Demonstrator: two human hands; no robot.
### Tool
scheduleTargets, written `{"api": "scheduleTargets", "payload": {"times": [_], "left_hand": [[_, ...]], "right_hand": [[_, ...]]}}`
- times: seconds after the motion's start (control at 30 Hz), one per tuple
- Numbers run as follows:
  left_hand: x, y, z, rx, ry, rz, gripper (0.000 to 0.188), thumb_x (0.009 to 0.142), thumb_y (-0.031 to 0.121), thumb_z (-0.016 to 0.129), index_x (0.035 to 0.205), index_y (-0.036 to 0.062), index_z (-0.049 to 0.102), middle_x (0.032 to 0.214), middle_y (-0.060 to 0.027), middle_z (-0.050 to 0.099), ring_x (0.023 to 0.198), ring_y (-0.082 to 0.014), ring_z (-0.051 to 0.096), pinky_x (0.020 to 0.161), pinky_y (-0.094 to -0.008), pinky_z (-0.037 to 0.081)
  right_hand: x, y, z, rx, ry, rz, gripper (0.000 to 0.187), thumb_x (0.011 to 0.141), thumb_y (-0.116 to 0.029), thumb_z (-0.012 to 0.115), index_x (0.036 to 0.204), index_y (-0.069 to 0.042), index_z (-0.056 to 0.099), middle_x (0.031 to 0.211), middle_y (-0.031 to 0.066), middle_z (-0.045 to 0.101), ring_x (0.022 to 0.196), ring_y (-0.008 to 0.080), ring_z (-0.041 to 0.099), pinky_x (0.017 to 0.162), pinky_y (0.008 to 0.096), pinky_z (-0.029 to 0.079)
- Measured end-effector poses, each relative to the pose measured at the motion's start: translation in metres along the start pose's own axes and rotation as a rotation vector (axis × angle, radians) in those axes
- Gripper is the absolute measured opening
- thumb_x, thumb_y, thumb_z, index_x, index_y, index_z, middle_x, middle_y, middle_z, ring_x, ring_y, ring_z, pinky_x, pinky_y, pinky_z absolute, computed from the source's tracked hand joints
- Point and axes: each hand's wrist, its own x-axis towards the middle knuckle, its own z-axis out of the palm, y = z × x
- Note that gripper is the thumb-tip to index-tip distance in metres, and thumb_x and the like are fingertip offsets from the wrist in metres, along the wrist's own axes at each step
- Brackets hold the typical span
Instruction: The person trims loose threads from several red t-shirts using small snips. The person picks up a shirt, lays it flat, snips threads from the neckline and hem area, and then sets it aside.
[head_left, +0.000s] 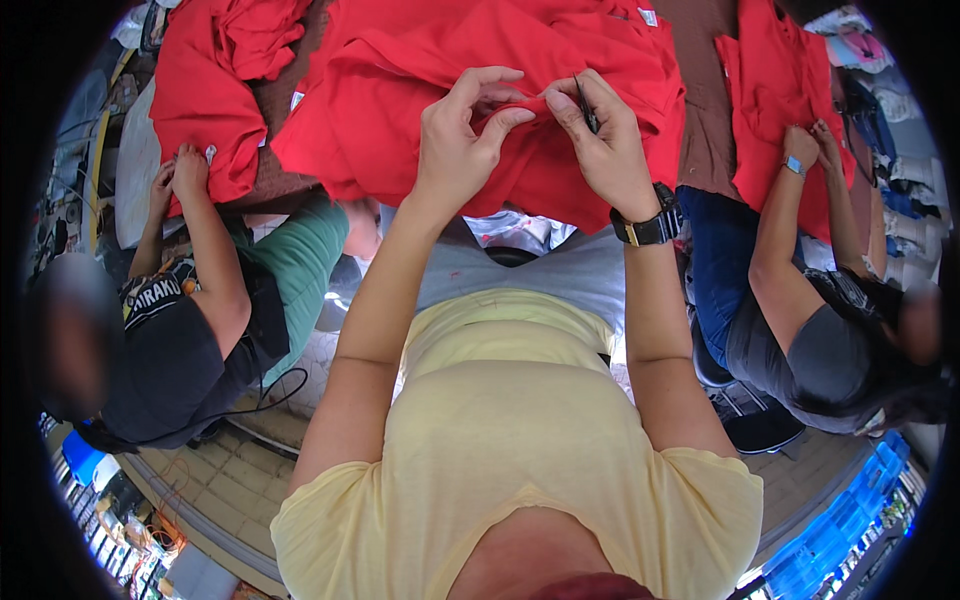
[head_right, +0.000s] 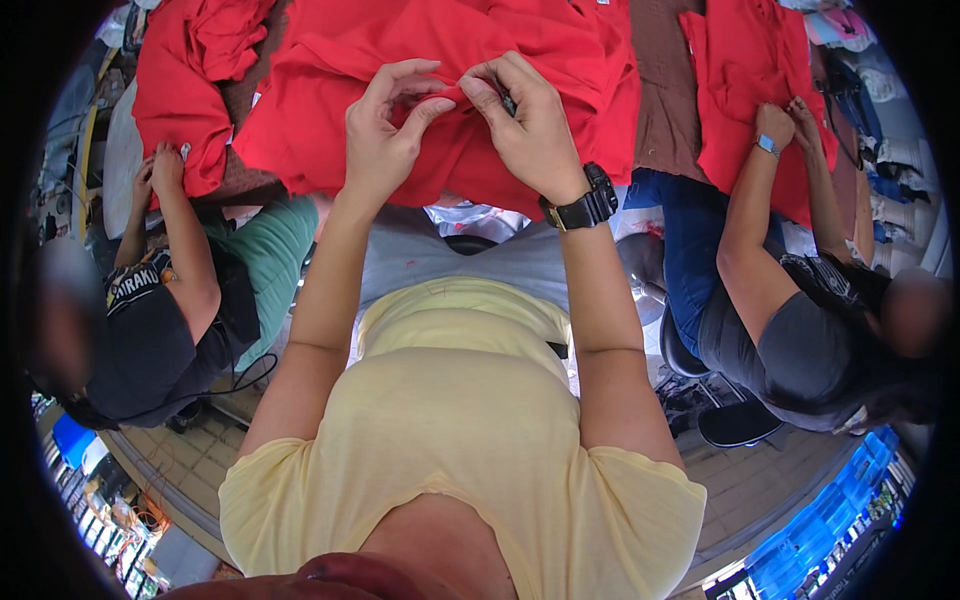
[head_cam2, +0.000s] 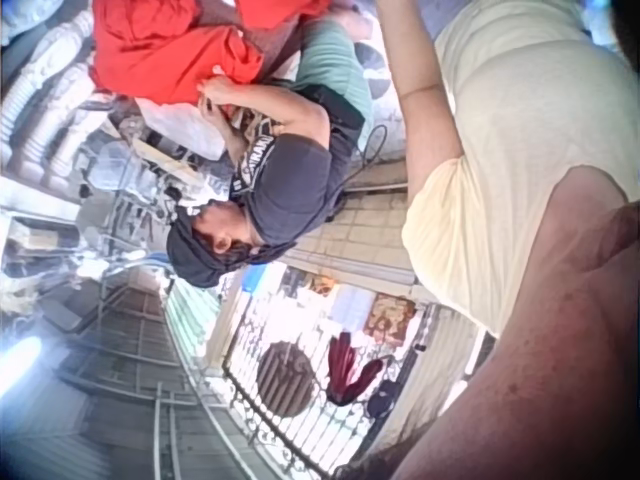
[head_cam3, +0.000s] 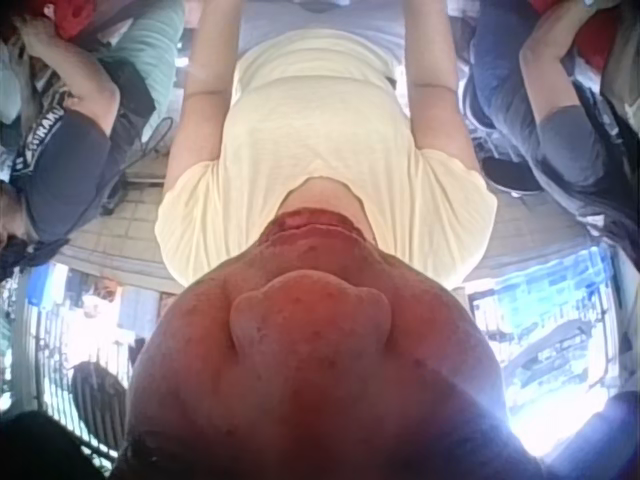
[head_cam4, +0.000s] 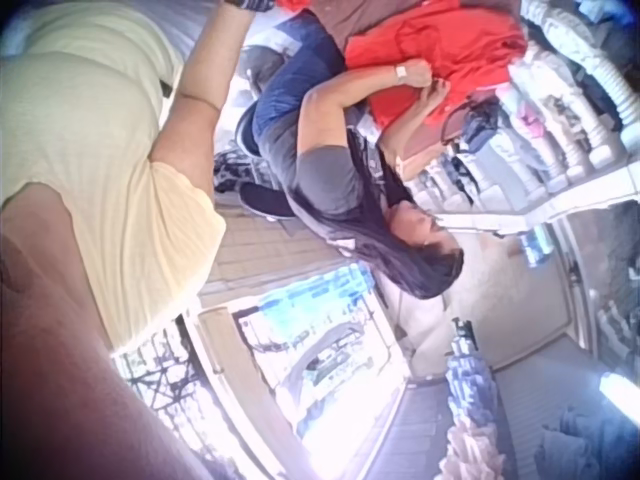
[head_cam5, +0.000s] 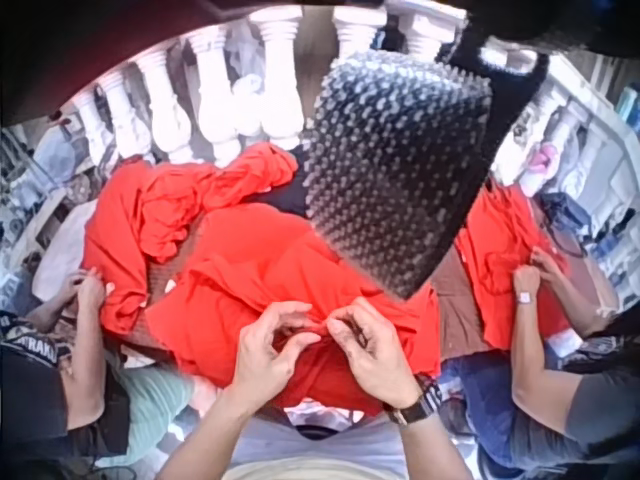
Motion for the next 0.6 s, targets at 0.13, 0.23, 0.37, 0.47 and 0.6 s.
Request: {"api": "scheduleTargets", "payload": {"times": [0.13,0.23,0.37,0.47,0.6], "left_hand": [[0.002,-0.010,0.000,0.029,-0.114,0.020,0.023,0.089,-0.001,0.070,0.111,-0.0019,0.065,0.090,-0.0090,0.072,0.081,-0.0131,0.068,0.078,-0.0253,0.054],[-0.006,-0.016,0.008,-0.188,0.013,-0.151,0.013,0.091,0.003,0.070,0.103,-0.0021,0.066,0.089,-0.0089,0.072,0.080,-0.0127,0.068,0.074,-0.0261,0.053],[-0.008,-0.014,0.007,-0.402,0.119,-0.282,0.009,0.093,0.005,0.069,0.098,-0.0017,0.067,0.084,-0.0049,0.070,0.075,-0.0101,0.065,0.069,-0.0241,0.051],[-0.010,0.006,0.007,-0.357,0.132,-0.298,0.013,0.097,0.005,0.065,0.107,-0.0031,0.065,0.087,-0.0046,0.068,0.078,-0.0101,0.064,0.076,-0.0233,0.053],[-0.008,0.016,-0.004,0.042,-0.066,-0.324,0.011,0.097,0.007,0.065,0.104,-0.0019,0.066,0.086,-0.0040,0.067,0.075,-0.0095,0.063,0.070,-0.0234,0.052]], "right_hand": [[-0.002,0.002,0.000,0.111,-0.018,0.174,0.024,0.099,-0.021,0.063,0.096,0.003,0.064,0.079,0.0054,0.058,0.071,0.0115,0.050,0.065,0.0275,0.042],[-0.003,0.007,0.002,0.136,-0.001,0.233,0.026,0.099,-0.023,0.063,0.096,0.003,0.065,0.078,0.0032,0.059,0.071,0.0088,0.048,0.065,0.0264,0.041],[-0.003,0.007,0.007,0.140,0.001,0.169,0.026,0.099,-0.023,0.064,0.095,0.002,0.065,0.074,0.0025,0.058,0.070,0.0082,0.047,0.064,0.0261,0.041],[-0.003,0.011,0.008,0.111,-0.008,0.178,0.024,0.098,-0.022,0.065,0.096,0.002,0.065,0.075,0.0043,0.058,0.070,0.0088,0.047,0.064,0.0260,0.041],[-0.003,0.004,0.005,0.063,-0.005,0.122,0.022,0.097,-0.020,0.066,0.098,0.002,0.066,0.079,0.0071,0.061,0.070,0.0120,0.051,0.066,0.0268,0.043]]}}
